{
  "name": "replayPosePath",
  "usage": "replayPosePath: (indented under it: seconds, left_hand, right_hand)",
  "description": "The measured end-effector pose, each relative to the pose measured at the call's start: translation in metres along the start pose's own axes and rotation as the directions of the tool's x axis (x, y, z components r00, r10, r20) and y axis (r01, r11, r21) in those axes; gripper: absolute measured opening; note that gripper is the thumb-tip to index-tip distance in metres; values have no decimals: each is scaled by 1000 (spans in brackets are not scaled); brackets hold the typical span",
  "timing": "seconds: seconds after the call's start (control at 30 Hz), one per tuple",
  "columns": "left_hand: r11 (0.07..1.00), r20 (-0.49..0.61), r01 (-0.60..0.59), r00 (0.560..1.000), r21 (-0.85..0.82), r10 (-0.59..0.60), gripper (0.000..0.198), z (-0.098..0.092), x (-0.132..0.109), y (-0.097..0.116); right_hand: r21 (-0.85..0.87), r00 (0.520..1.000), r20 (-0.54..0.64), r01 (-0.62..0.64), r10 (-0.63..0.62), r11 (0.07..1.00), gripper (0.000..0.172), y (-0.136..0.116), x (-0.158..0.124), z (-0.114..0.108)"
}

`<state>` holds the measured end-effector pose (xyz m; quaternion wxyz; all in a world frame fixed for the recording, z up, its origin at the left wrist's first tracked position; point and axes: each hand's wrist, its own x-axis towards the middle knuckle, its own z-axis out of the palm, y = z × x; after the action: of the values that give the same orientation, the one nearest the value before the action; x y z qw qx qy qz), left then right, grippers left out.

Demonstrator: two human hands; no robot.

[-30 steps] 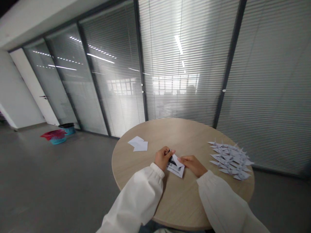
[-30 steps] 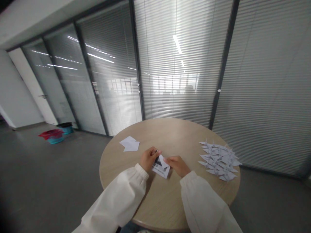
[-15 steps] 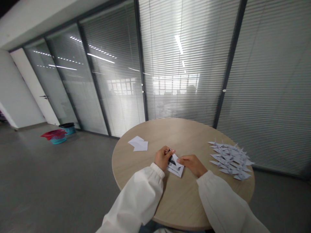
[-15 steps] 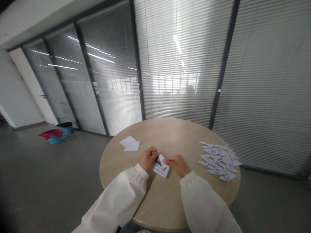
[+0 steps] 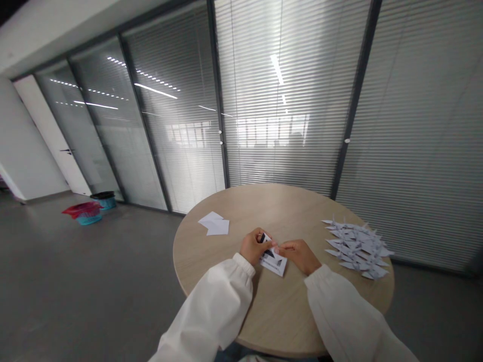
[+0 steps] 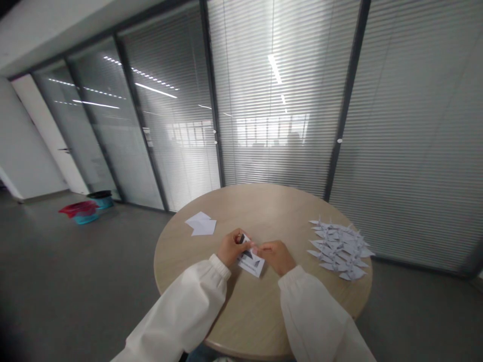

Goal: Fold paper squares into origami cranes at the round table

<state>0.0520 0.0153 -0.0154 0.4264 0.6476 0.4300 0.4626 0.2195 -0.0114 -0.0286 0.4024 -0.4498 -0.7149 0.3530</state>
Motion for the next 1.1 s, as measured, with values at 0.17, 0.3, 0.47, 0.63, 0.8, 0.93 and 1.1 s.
replayPosePath:
  seconds: [0.17, 0.3, 0.47, 0.63, 0.8, 0.93, 1.1]
  left_hand:
    - [999, 17, 20, 1000, -34, -19, 35, 1, -1, -1]
    - [1000, 15, 16, 1000, -14, -16, 33, 2, 0, -4]
    - [1000, -23, 20, 1000, -8, -20, 29, 1, -1, -2]
    - [999, -132, -16, 991, 28, 19, 34, -1, 2, -4]
    - [993, -104, -14, 995, -115, 2, 41, -3, 4, -5]
    - [978, -52, -24, 999, -207, 13, 41, -3, 1, -1]
    - [961, -49, -22, 999, -277, 9, 41, -1, 0, 2]
  right_hand:
    - [26, 1000, 15, -7, 7, 1000, 37, 1, 0, 1]
    - [17, 1000, 12, 0, -1, 1000, 36, -1, -1, 0]
    - [48, 1000, 19, 5, -6, 999, 36, -3, -1, 0]
    - [149, 1000, 5, -5, 5, 989, 39, 0, 2, 2]
    - [201, 998, -58, -25, 38, 979, 38, 3, 3, 0]
    - [125, 996, -86, 9, 2, 992, 35, 3, 1, -3]
    - [126, 993, -115, 30, -16, 992, 33, 0, 1, -1]
